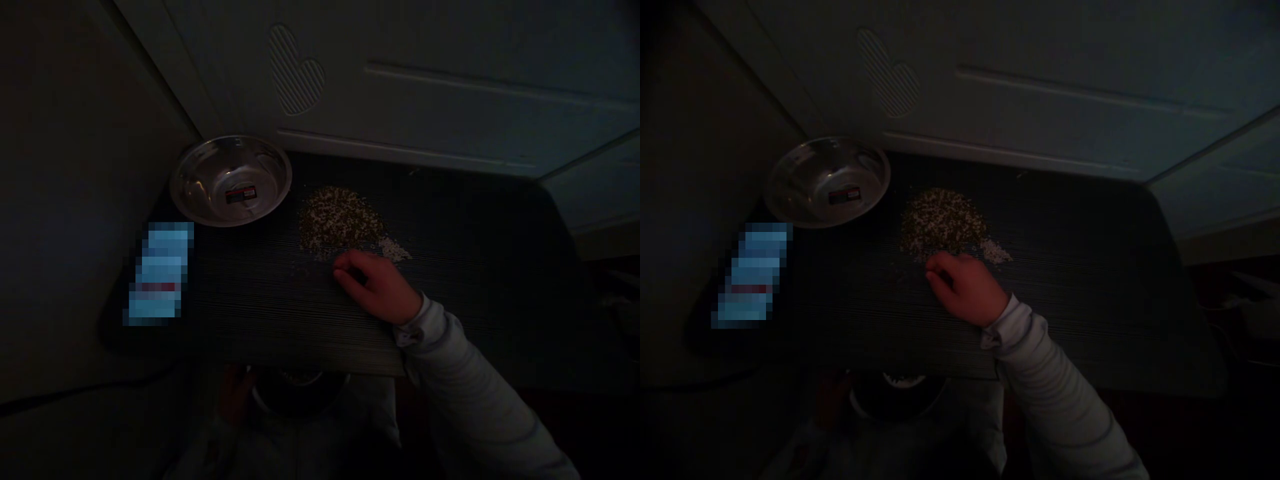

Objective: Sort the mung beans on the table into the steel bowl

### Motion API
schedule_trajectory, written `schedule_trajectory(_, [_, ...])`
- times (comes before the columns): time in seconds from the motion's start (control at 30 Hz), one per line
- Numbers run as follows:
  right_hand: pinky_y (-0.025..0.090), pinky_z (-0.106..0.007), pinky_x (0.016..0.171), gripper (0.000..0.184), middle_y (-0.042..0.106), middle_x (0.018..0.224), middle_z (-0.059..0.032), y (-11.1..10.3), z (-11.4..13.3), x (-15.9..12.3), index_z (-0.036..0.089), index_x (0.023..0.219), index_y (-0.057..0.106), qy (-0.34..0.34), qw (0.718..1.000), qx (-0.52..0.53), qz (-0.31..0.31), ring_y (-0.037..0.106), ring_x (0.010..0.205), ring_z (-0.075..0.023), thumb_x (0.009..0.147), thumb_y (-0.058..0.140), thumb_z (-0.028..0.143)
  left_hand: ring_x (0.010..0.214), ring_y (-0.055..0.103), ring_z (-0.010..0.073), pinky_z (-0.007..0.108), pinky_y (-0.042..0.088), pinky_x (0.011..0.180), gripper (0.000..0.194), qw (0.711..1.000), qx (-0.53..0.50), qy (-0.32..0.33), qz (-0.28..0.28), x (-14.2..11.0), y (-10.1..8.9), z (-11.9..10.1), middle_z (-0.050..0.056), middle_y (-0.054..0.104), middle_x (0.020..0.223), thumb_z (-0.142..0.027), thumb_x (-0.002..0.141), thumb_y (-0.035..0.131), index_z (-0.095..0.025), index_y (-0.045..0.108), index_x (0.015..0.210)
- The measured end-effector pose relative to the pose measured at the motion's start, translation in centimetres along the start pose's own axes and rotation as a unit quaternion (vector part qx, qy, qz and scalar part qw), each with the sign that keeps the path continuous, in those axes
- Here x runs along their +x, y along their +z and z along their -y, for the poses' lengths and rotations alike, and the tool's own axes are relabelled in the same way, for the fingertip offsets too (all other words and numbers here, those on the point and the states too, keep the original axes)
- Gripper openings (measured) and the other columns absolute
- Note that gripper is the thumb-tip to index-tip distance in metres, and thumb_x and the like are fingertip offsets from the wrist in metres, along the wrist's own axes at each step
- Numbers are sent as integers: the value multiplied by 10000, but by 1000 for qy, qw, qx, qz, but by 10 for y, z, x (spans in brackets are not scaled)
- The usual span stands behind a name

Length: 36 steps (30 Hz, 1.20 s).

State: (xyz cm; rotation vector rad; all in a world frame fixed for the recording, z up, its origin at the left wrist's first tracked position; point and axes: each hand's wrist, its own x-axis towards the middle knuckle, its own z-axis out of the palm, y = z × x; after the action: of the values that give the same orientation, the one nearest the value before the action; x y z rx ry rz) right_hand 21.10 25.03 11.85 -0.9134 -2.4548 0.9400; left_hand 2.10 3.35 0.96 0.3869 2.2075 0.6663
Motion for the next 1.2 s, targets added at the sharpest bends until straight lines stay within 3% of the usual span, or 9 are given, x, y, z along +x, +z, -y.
schedule_trajectory(0.1, [381, -213, 604, 110, 556, 673, 3, 0, 1, 0, 170, 808, 490, 2, 1000, 9, 9, 498, 601, -81, 764, 403, 221, 762, 559, 266, 351, 435, 640, 220, 1000, -7, 26, 10, 1, 1, 2, 61, 635, 664, -401, 472, 523, -205, 576, 557])
schedule_trajectory(0.37, [383, -209, 594, 113, 558, 688, -1, 1, 2, -1, 168, 812, 487, 4, 999, 21, 35, 504, 617, -82, 762, 404, 228, 782, 556, 287, 384, 435, 656, 266, 999, -24, -16, 13, -4, 0, -10, 72, 635, 703, -410, 436, 506, -201, 571, 588])
schedule_trajectory(0.5, [382, -204, 575, 118, 556, 677, 1, 0, 4, -2, 167, 811, 488, -2, 998, 32, 46, 501, 600, -77, 762, 403, 232, 801, 553, 284, 384, 432, 676, 234, 1000, -14, 3, 17, -3, 0, -8, 71, 634, 686, -413, 456, 504, -207, 561, 552])
schedule_trajectory(0.8, [378, -210, 553, 99, 553, 659, 2, -9, -2, -3, 177, 791, 486, 41, 997, 13, -62, 499, 586, -90, 748, 422, 240, 810, 553, 277, 376, 425, 692, 283, 1000, -8, 10, 10, 4, 1, 8, 65, 642, 743, -417, 480, 526, -199, 608, 640])
schedule_trajectory(1.2, [356, -207, 552, 65, 529, 639, 11, -21, -11, -6, 172, 732, 482, 65, 997, 13, -33, 480, 592, -93, 717, 438, 217, 800, 544, 288, 394, 421, 690, 283, 1000, -19, 3, 19, -1, -1, -4, 72, 624, 703, -436, 445, 502, -203, 573, 589])
